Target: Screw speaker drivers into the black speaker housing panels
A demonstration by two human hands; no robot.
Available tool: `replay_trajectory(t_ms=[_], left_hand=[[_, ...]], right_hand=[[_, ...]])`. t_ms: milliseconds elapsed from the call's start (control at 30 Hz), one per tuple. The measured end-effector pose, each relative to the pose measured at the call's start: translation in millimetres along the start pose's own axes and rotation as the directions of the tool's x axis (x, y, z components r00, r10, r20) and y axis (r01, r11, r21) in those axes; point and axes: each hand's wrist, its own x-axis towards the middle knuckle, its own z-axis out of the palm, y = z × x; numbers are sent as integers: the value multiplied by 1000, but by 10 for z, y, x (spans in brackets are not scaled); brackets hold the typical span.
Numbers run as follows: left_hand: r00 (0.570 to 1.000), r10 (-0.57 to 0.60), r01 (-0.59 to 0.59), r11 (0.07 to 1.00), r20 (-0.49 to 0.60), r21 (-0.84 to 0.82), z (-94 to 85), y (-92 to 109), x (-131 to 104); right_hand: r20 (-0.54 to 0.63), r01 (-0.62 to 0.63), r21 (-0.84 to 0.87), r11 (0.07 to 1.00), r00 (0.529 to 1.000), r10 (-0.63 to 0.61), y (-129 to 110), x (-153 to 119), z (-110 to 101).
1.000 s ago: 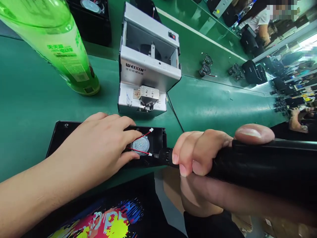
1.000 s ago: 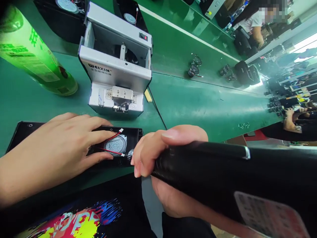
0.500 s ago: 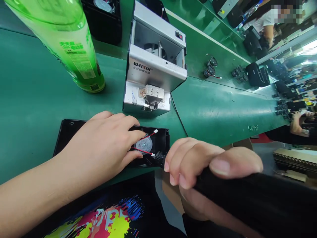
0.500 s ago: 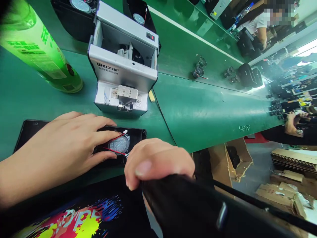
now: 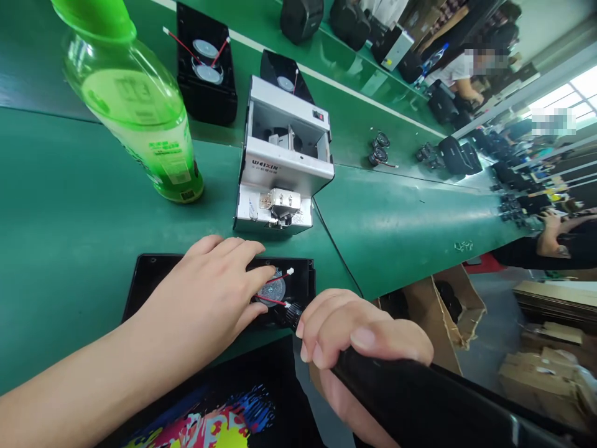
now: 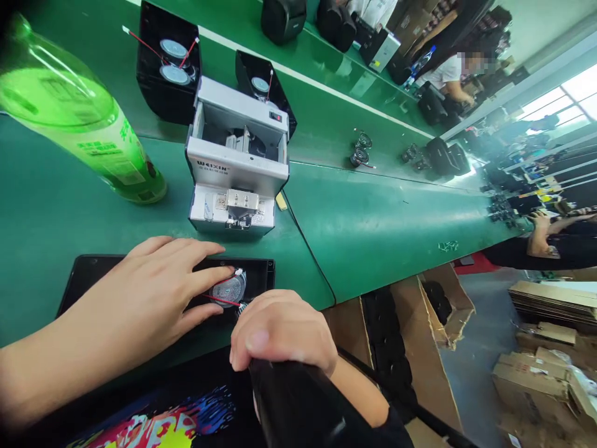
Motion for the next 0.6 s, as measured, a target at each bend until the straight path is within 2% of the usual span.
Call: replay_trajectory(t_ms=[100,200,300,367,467,533,600], left_hand=[[998,6,-6,1000,-69,4,-42,53,-57],[992,-5,2,1000,-123,-21,-121,155,-118],[991,-5,-2,999,-134,-54,-154,306,-188],[993,-16,8,998,-121,-64,-116,409,-256],[992,-13,10,1000,-123,-24,-5,515,-380],[989,14,-11,1000,-148,19,54,544,-449],[983,32,-24,998,-179,50,77,548,-489]], right_hand=[[-124,75,76,994,990,-65,-50,202,0],[-229,80,52,995,971,-66,-188,632,-105],[-211,205,47,978,959,-190,-194,1175,-137],[-126,261,70,963,960,-251,-128,1483,-52],[-70,107,5,994,992,-106,-55,1741,165],[-127,21,-25,999,992,-24,-52,1791,285],[-169,9,-6,1000,986,-10,-60,1798,342]])
